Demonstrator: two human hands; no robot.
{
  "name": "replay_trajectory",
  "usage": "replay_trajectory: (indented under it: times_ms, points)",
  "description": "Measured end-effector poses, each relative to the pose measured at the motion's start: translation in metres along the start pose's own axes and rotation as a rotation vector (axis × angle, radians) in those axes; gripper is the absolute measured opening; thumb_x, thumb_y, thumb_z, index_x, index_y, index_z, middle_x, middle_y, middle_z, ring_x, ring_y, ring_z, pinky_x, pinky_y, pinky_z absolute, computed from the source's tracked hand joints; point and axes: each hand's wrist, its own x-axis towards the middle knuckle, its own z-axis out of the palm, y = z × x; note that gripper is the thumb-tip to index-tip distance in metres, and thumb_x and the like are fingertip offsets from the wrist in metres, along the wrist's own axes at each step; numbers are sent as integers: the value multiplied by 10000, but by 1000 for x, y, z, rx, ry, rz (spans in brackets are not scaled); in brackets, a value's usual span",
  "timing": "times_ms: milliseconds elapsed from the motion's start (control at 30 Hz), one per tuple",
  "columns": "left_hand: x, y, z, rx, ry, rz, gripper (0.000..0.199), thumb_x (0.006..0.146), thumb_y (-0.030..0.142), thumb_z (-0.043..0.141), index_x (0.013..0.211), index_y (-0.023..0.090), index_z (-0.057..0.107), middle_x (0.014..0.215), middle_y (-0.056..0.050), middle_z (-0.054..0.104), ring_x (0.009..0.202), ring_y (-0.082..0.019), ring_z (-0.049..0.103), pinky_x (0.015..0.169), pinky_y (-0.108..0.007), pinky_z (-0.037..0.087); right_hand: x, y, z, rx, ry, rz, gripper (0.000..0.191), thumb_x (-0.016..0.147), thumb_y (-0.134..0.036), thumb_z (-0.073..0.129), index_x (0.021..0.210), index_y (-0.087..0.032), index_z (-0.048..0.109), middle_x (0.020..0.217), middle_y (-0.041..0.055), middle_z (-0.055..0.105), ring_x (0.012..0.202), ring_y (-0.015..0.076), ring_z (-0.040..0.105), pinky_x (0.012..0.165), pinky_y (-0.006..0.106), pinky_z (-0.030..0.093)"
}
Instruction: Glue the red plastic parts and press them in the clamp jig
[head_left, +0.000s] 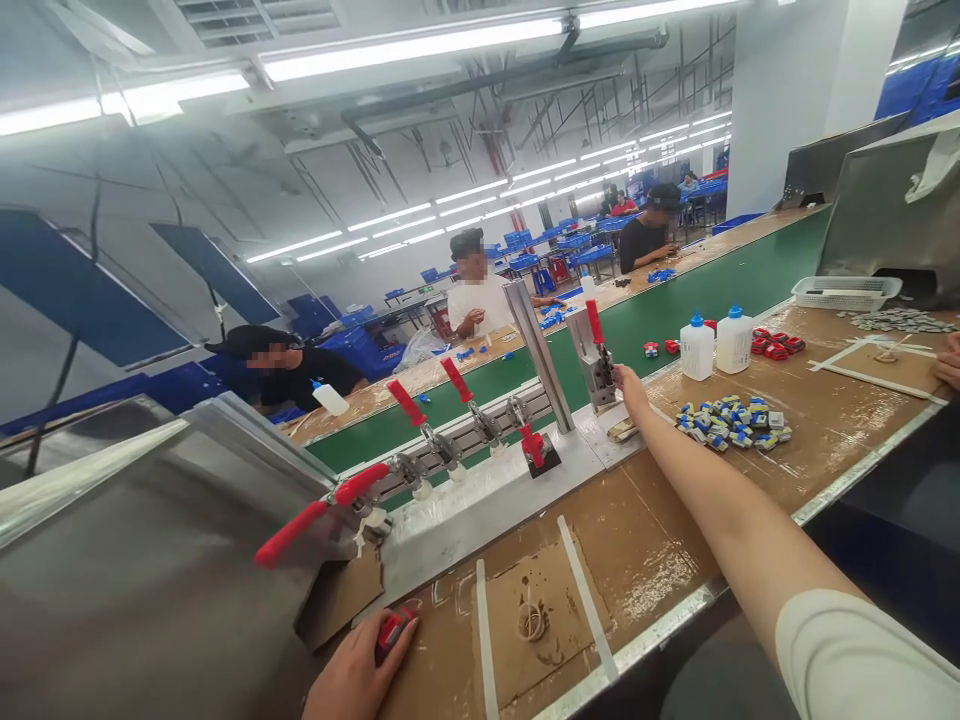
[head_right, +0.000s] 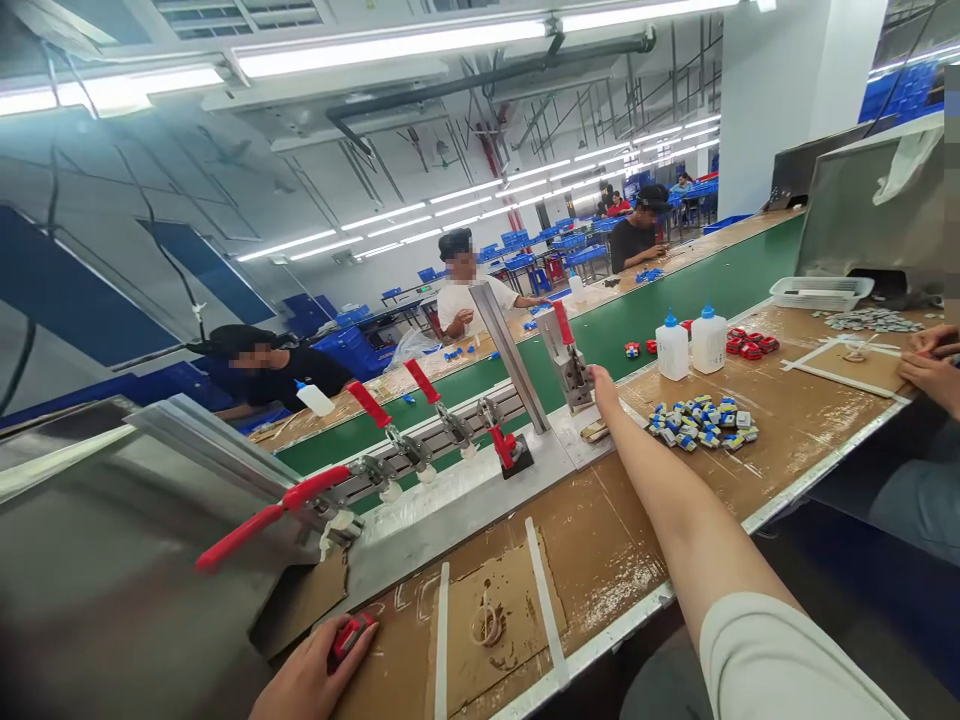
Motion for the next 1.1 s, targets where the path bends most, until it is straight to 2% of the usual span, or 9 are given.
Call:
replay_trajectory:
  times_ms: [133,200,267,400,433,500,600,800,1100]
  points:
    - [7,48,-16,-43,31,17,445,907,628,468,1020,246,665,925,-48,773,819,-252,725,732,-322,512,-43,-18,11,-33,368,-192,404,966,-540,248,976,-237,514,1132,105,557,1149,260,490,1034,398,379]
    - [22,82,-23,-118,13,35,423,950,594,444,1031,240,661,825,-28,744,739,-225,694,696,-307,480,-78,-20,27,-47,359,-273,366,980,-519,248,885,-248,475,996,82,532,1001,251,516,924,387,411]
    - [43,115,-24,-216,2,78,401,953,576,490,1019,223,669,844,-38,738,777,-222,684,724,-311,475,-120,-16,46,-121,43,-403,360,992,-511,324,776,-250,447,823,44,500,821,228,507,787,364,413]
    - [80,157,-4,-458,18,188,358,876,517,659,1043,201,688,969,-61,747,894,-221,672,825,-325,497,-192,-4,70,-479,-1147,-555,452,1001,-505,451,653,-215,443,633,-10,468,604,154,412,601,300,287]
    - [84,162,4,-532,24,192,342,860,491,687,1032,195,695,977,-63,746,904,-218,669,839,-325,503,-203,-2,72,-583,-1331,-557,462,992,-506,486,643,-205,456,614,-16,477,579,139,384,582,294,247]
    - [87,166,19,-676,32,156,302,848,438,704,1010,183,708,966,-64,746,888,-208,669,830,-318,517,-216,0,73,-757,-1532,-564,464,969,-503,548,632,-190,479,595,-21,500,551,122,335,567,296,192]
    - [82,166,31,-782,0,120,288,855,403,695,1043,187,728,969,-58,758,863,-197,677,815,-311,530,-220,-3,71,-842,-1650,-588,450,956,-484,583,632,-184,499,586,-22,519,534,113,307,564,301,180]
    - [77,167,31,-742,-68,172,253,859,308,644,1076,197,716,963,-41,754,858,-183,671,823,-295,504,-220,-14,73,-816,-1804,-563,374,998,-385,557,680,-188,547,637,4,590,573,128,425,591,302,229]
    - [76,174,34,-715,-210,125,251,738,188,625,986,209,655,793,22,664,687,-151,564,659,-256,426,-234,-7,76,-865,-1813,-575,390,1065,-416,483,745,-204,554,703,28,614,624,156,492,612,321,242]
